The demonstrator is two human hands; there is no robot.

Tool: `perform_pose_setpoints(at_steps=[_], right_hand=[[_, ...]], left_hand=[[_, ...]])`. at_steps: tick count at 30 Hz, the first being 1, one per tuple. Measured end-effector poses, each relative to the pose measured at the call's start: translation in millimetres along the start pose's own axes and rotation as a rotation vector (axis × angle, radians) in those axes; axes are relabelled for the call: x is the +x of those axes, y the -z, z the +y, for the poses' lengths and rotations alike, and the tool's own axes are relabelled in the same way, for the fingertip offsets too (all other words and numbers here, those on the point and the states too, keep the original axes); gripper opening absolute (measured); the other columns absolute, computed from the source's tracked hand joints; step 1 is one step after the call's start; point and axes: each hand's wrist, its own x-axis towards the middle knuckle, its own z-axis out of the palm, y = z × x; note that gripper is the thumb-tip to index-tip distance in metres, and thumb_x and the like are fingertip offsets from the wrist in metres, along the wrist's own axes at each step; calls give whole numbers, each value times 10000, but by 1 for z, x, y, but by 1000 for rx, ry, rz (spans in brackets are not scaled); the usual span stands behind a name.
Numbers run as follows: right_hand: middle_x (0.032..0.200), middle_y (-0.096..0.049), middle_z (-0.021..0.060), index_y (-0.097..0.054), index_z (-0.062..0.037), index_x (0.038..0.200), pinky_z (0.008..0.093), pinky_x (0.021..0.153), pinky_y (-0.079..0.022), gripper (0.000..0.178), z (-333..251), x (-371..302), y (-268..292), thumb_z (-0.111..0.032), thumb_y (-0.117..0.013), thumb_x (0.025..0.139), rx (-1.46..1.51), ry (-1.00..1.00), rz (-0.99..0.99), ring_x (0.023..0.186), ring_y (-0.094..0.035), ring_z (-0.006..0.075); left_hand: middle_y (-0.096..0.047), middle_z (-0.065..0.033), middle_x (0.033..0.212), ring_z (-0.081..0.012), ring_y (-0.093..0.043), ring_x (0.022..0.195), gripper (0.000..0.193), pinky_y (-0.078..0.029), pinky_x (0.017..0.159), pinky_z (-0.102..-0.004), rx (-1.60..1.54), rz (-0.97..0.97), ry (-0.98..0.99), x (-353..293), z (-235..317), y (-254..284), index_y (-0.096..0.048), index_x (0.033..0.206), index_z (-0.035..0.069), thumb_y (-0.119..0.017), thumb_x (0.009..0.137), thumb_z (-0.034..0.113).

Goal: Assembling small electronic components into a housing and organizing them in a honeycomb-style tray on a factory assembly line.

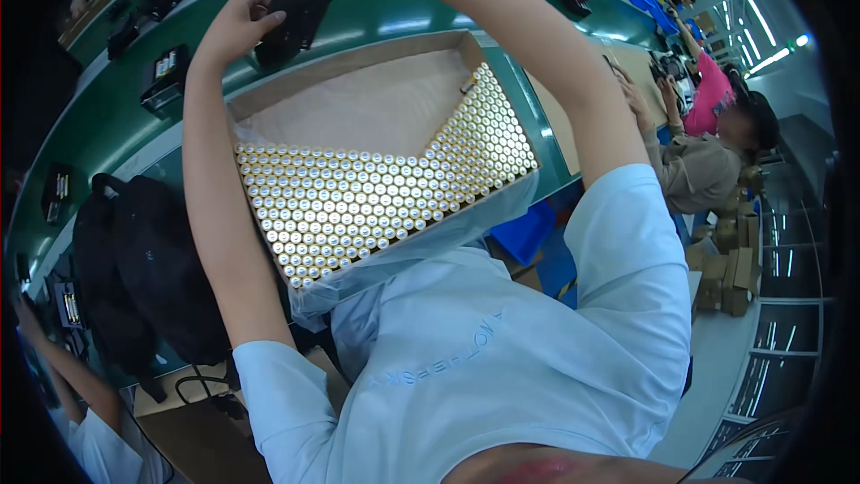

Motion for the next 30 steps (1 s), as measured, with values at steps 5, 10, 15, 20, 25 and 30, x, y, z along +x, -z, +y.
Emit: perform_pose_setpoints(at_steps=[5, 10, 15, 20, 25, 30], right_hand=[[1098, -739, 81, -730, -73, 1116, 394, 783, -558, 419, -124, -91, 61, 57, -558, 758, 15, -282, -504, 876, -664, 286], [1145, -730, 84, -714, -53, 1182, 392, 840, -552, 521, -160, -164, 83, 54, -547, 700, 61, -454, -863, 912, -661, 286], [1162, -730, 70, -724, -56, 1176, 403, 900, -537, 446, -173, -179, 91, 35, -628, 750, 26, -608, -948, 977, -670, 279], [1084, -750, 67, -735, -45, 1147, 385, 824, -535, 365, -165, -188, 97, 3, -675, 790, 28, -552, -837, 889, -675, 268], [976, -760, 67, -744, -36, 1126, 341, 720, -522, 294, -140, -172, 81, -22, -686, 838, 34, -453, -614, 761, -663, 231], [897, -747, 90, -745, -12, 1113, 279, 615, -483, 250, -142, -117, 61, -63, -677, 879, 136, -441, -146, 650, -617, 172]], left_hand=[[-680, -160, 1078, -194, -649, 835, 414, -543, 807, -312, -40, 8, 53, -13, -34, 2, -598, 1254, -52, -632, 975, 253], [-676, -161, 1078, -199, -654, 848, 410, -549, 807, -321, -200, -18, 45, -5, -27, 2, -588, 1256, -48, -621, 979, 252], [-672, -162, 1078, -205, -658, 862, 405, -556, 807, -330, -348, -32, 67, -21, -24, 0, -577, 1258, -44, -610, 984, 252], [-668, -164, 1078, -210, -663, 876, 400, -562, 807, -339, -481, -11, 109, -31, 0, -13, -566, 1261, -40, -599, 988, 252], [-663, -165, 1078, -215, -667, 889, 395, -568, 807, -348, -603, 91, 194, -46, 20, -23, -556, 1263, -35, -587, 993, 251], [-659, -166, 1078, -220, -672, 903, 390, -574, 807, -358, -723, 166, 232, -47, 16, -19, -545, 1265, -31, -576, 997, 251]])
